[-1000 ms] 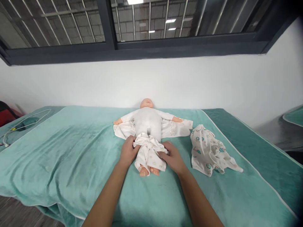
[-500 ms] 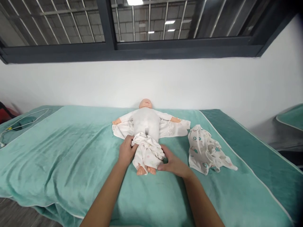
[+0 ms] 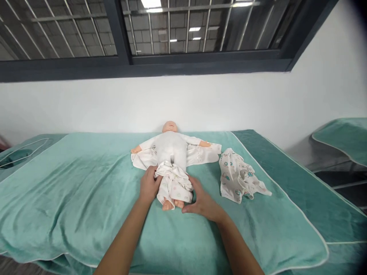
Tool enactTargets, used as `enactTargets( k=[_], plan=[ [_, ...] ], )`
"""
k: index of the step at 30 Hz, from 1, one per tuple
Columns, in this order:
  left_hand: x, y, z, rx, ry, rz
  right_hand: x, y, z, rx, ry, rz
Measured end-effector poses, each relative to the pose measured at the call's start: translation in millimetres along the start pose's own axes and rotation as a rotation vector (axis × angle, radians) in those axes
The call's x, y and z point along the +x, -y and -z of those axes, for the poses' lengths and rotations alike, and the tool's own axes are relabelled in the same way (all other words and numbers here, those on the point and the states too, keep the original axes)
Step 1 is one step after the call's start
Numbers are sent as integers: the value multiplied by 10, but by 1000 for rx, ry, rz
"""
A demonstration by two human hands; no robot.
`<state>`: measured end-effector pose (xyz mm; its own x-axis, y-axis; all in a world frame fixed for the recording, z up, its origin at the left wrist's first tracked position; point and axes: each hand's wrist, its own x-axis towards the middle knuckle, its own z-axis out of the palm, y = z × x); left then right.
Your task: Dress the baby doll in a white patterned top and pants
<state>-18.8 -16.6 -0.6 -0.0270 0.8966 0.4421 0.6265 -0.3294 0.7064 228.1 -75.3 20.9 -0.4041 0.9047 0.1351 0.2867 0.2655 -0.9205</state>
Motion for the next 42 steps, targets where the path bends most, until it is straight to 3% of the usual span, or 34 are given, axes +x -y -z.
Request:
enactTargets(
  k=[4,8,16,20,25,27,29,33,39,42],
  plan=[
    [4,-36,22,-58,21,-17,-17,31,-25,-37,-42,34],
    [-44,-92,99,-160,119,-45,-56,79,-66,-92,-134,58],
    [-486,-307,391,-220,402,5,-61,127,-167,-214,-226,-35],
    [-611,-422,381,-56,386,-27,-43,255,-191,-250,-250,-82],
    [-562,-609,360,201,378,-98,-66,417,-144,-320,-202,-122],
    [-552,-683,386,227,375,-49,-100,464,-101,-333,-169,-146],
    [-548,-744,429,221,373,90,-132,516,-64,-341,-167,-181],
    [-488,-820,578,-10,489,350,-133,707,-29,-267,-116,-292],
    [-312,-797,937,-670,868,475,-47,1106,48,304,115,-484],
    [-237,-720,1091,-885,911,469,-19,1236,149,346,154,-406]
  ],
)
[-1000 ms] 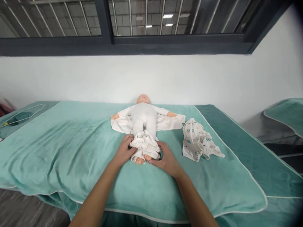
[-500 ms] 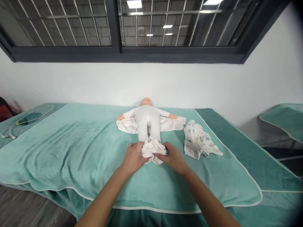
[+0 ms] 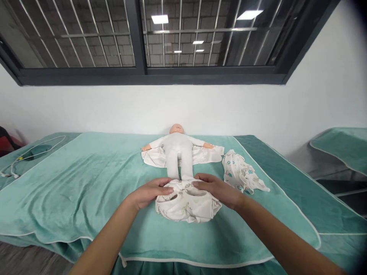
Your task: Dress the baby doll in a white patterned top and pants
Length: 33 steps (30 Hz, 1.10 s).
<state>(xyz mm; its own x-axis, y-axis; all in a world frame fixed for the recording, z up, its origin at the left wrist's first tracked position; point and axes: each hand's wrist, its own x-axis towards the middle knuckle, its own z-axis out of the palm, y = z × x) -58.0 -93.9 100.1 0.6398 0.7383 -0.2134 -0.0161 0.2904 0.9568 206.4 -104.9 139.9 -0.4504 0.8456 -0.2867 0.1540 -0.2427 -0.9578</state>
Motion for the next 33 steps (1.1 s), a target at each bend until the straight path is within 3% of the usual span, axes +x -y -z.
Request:
enactTargets(
  k=[2,5,7,9,11,13,16,21,23,26,33],
  plan=[
    [-26,-104,85,-40,135,-50,-30,121,56,-25,100,85],
    [-36,-453,102,93,459,-40,-99,406,123,-87,281,200],
    [-73,-795,1,302,615,5,-179,668,119,-197,380,247],
    [-168,-1144,-175,617,675,49,-289,947,57,-422,467,249],
    [-316,-1426,-377,964,597,-4,-415,1189,-53,-737,545,189],
    [-485,-1607,-550,1171,394,-99,-537,1358,-181,-1023,469,201],
    [-697,-1730,-698,1290,201,-152,-680,1483,-326,-1248,308,368],
    [-833,-1820,-742,1332,106,-188,-788,1580,-321,-1272,115,566],
    [-849,-1862,-762,1316,18,-249,-800,1604,-289,-1251,85,608],
    [-872,-1925,-802,1221,-80,-328,-821,1620,-292,-1227,102,619],
    [-861,-2003,-703,1112,0,-310,-955,1716,-464,-1083,214,575]
  ],
)
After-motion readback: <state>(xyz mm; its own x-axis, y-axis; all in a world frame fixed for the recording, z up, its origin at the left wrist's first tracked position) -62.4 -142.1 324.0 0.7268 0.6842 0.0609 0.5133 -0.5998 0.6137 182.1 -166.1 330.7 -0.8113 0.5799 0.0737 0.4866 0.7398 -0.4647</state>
